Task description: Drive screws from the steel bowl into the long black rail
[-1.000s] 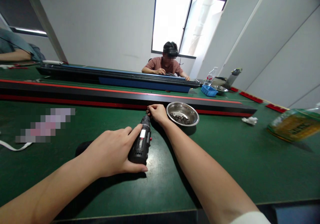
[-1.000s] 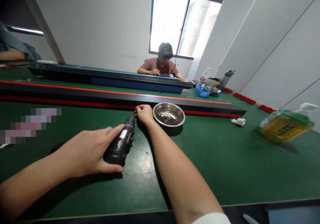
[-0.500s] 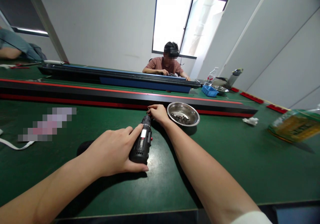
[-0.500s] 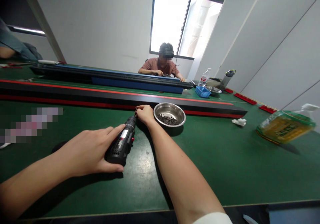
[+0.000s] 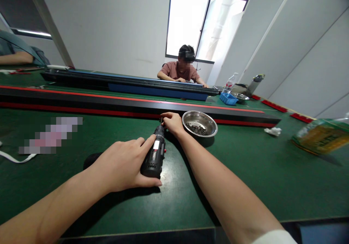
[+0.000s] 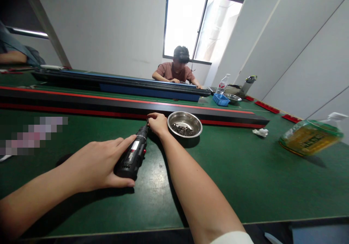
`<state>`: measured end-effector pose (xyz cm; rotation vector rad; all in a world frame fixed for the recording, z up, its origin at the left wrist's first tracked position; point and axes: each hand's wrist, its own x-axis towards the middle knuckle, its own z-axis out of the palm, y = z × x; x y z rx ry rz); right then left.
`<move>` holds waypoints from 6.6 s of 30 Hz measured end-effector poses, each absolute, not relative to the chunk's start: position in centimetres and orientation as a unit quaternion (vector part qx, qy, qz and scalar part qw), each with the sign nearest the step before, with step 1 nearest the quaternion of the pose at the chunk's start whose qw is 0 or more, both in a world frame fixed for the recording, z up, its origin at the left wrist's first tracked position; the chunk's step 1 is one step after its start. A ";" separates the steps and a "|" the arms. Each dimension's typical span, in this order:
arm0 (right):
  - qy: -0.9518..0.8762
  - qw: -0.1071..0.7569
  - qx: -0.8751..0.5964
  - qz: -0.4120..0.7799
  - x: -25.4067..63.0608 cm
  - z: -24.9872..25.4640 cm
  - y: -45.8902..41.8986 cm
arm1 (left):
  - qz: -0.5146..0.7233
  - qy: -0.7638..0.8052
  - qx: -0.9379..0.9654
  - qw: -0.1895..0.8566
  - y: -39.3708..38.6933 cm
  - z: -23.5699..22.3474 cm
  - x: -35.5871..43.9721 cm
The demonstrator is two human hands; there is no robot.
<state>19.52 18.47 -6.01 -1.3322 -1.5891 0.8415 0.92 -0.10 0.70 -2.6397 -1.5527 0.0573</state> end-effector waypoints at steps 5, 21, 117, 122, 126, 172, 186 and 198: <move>-0.624 0.437 -0.548 0.344 19.4 -6.0 18.5 | 0.024 -0.505 -0.861 0.062 0.0 0.6 1.1; -0.654 0.417 -0.594 0.215 19.4 -5.4 17.7 | 0.026 -0.516 -0.856 0.039 0.7 2.0 2.2; -0.663 0.226 -0.713 0.033 30.6 -1.5 11.6 | 0.023 -0.528 -0.848 0.052 0.7 0.3 1.0; -0.654 0.229 -0.720 0.027 30.5 -1.8 11.7 | 0.018 -0.524 -0.850 0.053 0.7 0.3 1.0; -0.657 0.233 -0.716 0.016 30.5 -1.8 11.8 | 0.020 -0.527 -0.848 0.052 0.8 0.3 1.1; -0.643 0.257 -0.721 0.013 31.0 -0.5 11.2 | 0.022 -0.531 -0.847 0.031 0.8 0.4 1.1; -0.646 0.271 -0.714 0.018 31.1 -0.3 11.0 | 0.023 -0.532 -0.846 0.023 0.7 0.6 1.1; -0.651 0.253 -0.716 0.010 30.9 0.0 11.0 | 0.020 -0.525 -0.850 0.040 0.8 0.5 1.1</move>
